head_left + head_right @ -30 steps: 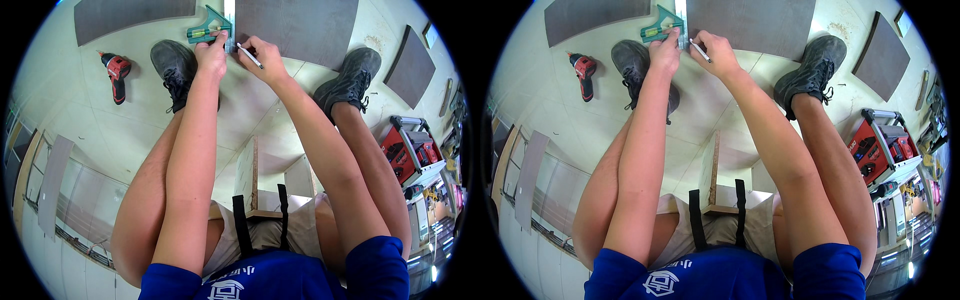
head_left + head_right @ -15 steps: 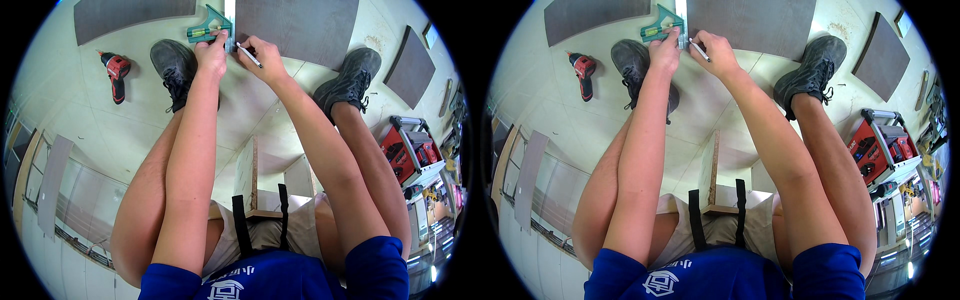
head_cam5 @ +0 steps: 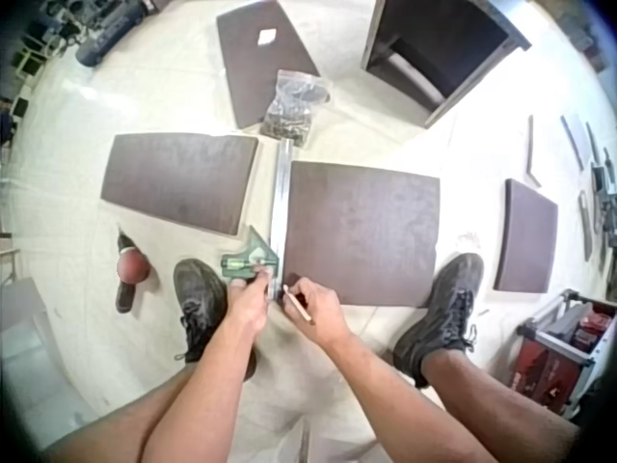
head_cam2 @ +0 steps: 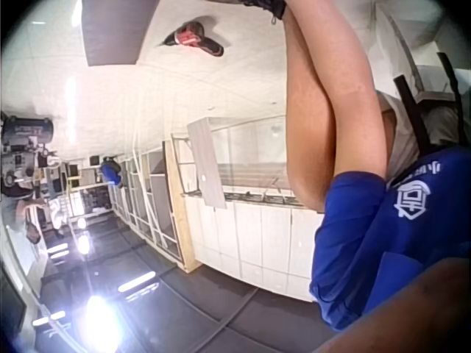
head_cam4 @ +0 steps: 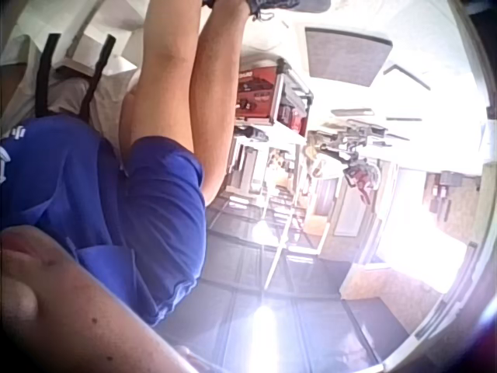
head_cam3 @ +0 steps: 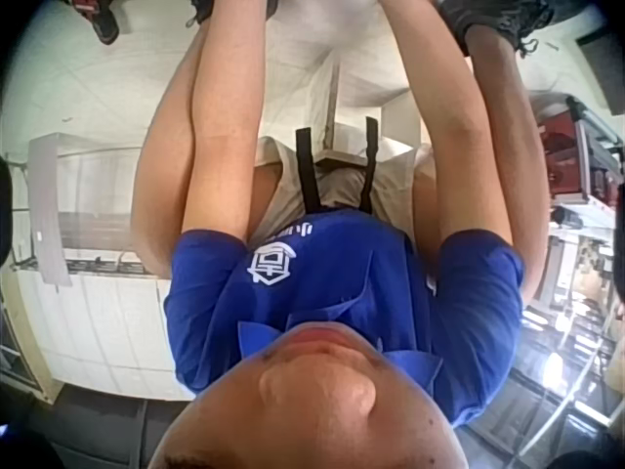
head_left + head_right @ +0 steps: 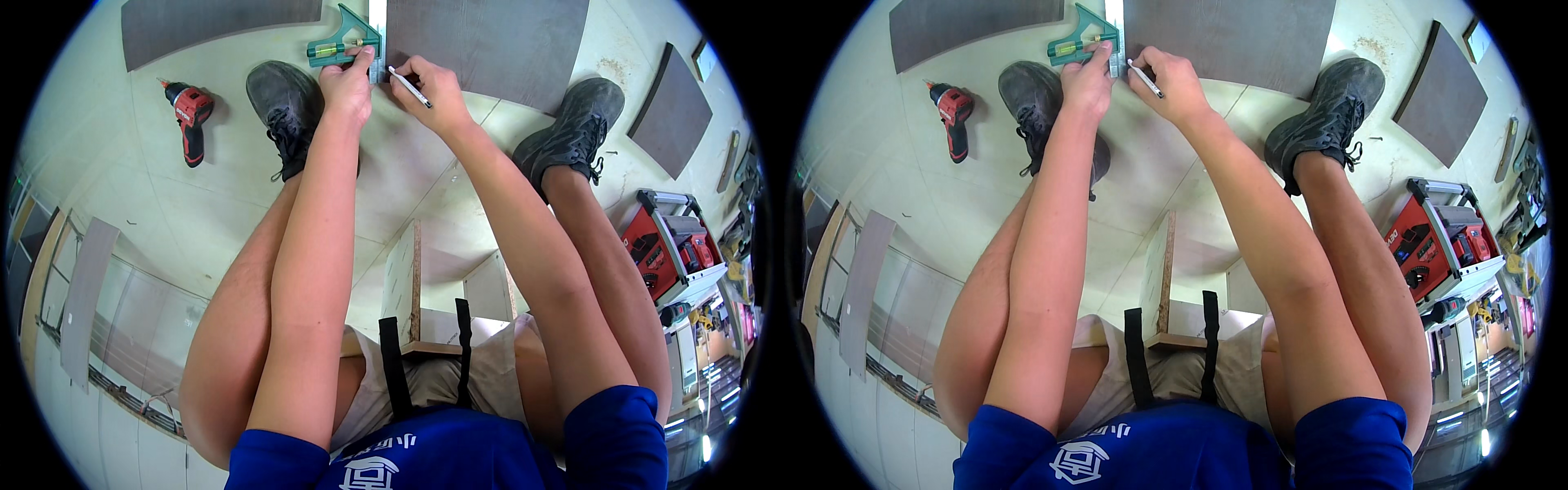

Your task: The person is assembling furniture by measuring and marking wooden panels. They use a square ruler and a marker to ensure precise measurements and alignment.

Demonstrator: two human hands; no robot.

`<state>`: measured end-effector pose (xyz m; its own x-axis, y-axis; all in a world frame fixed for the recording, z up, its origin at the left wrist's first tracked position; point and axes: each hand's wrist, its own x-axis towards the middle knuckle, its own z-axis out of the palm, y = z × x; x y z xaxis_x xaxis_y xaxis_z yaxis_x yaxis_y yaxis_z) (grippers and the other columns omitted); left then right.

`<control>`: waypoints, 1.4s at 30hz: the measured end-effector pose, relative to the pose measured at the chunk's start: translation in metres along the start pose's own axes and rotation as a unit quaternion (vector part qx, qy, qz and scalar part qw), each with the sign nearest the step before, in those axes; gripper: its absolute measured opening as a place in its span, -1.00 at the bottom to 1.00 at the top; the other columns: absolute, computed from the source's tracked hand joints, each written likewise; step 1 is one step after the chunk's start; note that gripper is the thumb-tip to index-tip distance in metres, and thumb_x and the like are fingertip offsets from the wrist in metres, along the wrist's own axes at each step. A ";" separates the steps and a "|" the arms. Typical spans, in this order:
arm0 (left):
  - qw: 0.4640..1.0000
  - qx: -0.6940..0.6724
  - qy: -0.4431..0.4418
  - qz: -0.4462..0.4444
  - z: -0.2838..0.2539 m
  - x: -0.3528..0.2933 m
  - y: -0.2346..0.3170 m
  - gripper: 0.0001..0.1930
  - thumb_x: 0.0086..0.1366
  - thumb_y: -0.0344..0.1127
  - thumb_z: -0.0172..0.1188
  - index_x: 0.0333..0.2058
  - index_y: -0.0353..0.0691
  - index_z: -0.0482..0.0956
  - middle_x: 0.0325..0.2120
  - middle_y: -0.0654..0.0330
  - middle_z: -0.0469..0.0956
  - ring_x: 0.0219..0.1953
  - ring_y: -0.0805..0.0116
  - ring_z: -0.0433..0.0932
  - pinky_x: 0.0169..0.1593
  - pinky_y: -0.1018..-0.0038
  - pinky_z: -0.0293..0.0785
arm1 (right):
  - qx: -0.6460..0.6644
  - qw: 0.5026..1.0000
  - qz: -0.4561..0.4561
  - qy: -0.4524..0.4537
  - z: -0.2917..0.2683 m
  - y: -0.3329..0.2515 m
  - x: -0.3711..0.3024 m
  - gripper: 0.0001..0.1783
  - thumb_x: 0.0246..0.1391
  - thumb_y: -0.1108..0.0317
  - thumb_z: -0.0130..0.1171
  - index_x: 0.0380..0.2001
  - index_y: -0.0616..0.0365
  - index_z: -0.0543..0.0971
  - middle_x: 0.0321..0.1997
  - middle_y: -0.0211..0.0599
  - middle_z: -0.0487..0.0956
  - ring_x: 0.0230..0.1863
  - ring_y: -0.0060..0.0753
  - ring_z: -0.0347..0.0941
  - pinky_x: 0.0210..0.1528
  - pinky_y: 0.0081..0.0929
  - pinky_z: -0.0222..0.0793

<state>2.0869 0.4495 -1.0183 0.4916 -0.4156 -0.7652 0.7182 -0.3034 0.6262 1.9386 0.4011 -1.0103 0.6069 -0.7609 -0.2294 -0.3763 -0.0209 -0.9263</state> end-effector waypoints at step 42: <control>1.000 0.010 0.001 -0.002 0.000 0.001 0.000 -0.87 0.24 -0.45 0.33 -0.34 -0.10 0.52 -0.34 0.32 0.57 -0.37 0.48 0.50 -0.34 0.42 0.36 | -0.027 1.000 -0.010 0.004 -0.001 -0.003 0.001 -0.80 0.05 0.32 0.29 -0.35 0.20 0.54 -0.48 -0.17 0.58 -0.54 -0.31 0.51 -0.42 -0.42 0.43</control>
<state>2.0874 0.4495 -1.0191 0.4901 -0.4118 -0.7683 0.7106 -0.3218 0.6258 1.9402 0.3997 -1.0075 0.6083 -0.7658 -0.2087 -0.4018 -0.0703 -0.9130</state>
